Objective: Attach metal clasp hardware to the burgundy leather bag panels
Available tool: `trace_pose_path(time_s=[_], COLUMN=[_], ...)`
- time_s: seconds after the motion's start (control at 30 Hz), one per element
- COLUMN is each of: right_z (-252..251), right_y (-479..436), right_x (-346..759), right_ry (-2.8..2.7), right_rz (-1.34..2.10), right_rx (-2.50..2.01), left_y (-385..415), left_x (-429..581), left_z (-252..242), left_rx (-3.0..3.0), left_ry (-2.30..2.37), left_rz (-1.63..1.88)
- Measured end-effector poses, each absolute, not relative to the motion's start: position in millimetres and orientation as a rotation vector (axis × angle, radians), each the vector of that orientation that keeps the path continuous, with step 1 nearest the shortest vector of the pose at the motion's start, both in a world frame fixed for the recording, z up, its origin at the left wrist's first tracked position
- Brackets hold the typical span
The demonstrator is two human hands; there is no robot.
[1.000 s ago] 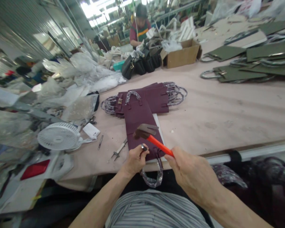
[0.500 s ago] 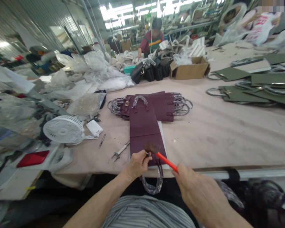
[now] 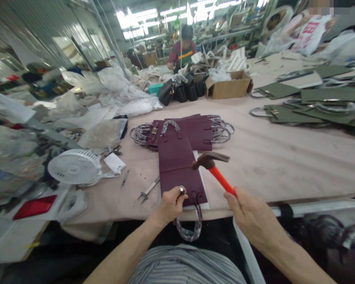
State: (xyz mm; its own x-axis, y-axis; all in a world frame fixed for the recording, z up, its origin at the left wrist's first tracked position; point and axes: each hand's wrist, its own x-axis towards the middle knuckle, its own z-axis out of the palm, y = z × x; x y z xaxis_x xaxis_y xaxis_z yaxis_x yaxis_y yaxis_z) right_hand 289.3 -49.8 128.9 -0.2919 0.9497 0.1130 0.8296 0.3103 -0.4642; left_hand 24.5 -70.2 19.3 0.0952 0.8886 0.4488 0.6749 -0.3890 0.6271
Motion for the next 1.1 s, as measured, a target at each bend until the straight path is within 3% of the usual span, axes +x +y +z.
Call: trace_pose_path(time_s=[0.13, 0.2, 0.33, 0.43, 0.63, 0.73, 0.93, 1.1], right_z=[89.4, 73.6, 60.8, 55.6, 44.5, 56.4, 74.9, 60.6], right_y=[-17.3, -9.9, -19.7, -39.3, -63.8, -63.1, -64.3, -72.2], right_x=[299.7, 297.5, 267.9, 230.9, 195.9, 198.4, 207.3, 221.1], right_ry=[-2.15, -2.149, -2.234, -2.316, -2.358, -2.313, -2.197, -1.917], right_rz=[0.713, 0.63, 0.167, 0.343, 0.419, 0.507, 0.844, 1.008], right_rx=[-1.934, -2.031, -1.808, -1.672, -1.784, -1.922, -2.079, -1.983], left_y=[-70.0, -69.2, -68.5, -69.2, -50.7, -34.4, -34.9, -48.2], left_x=[21.6, 18.5, 14.0, 16.7, 13.3, -15.5, -90.9, -119.0], left_z=[25.7, 29.8, 35.5, 35.0, 37.0, 50.7, 66.8, 55.1], left_rx=[2.061, 2.039, 2.011, 1.914, 0.964, 0.849, 1.442, 1.511], left_ry=[1.519, 1.489, 1.458, 1.478, 1.541, 1.625, 2.499, 2.659], left_rz=[1.118, 1.089, 1.02, 1.032, 1.451, 1.539, 0.8, 0.2])
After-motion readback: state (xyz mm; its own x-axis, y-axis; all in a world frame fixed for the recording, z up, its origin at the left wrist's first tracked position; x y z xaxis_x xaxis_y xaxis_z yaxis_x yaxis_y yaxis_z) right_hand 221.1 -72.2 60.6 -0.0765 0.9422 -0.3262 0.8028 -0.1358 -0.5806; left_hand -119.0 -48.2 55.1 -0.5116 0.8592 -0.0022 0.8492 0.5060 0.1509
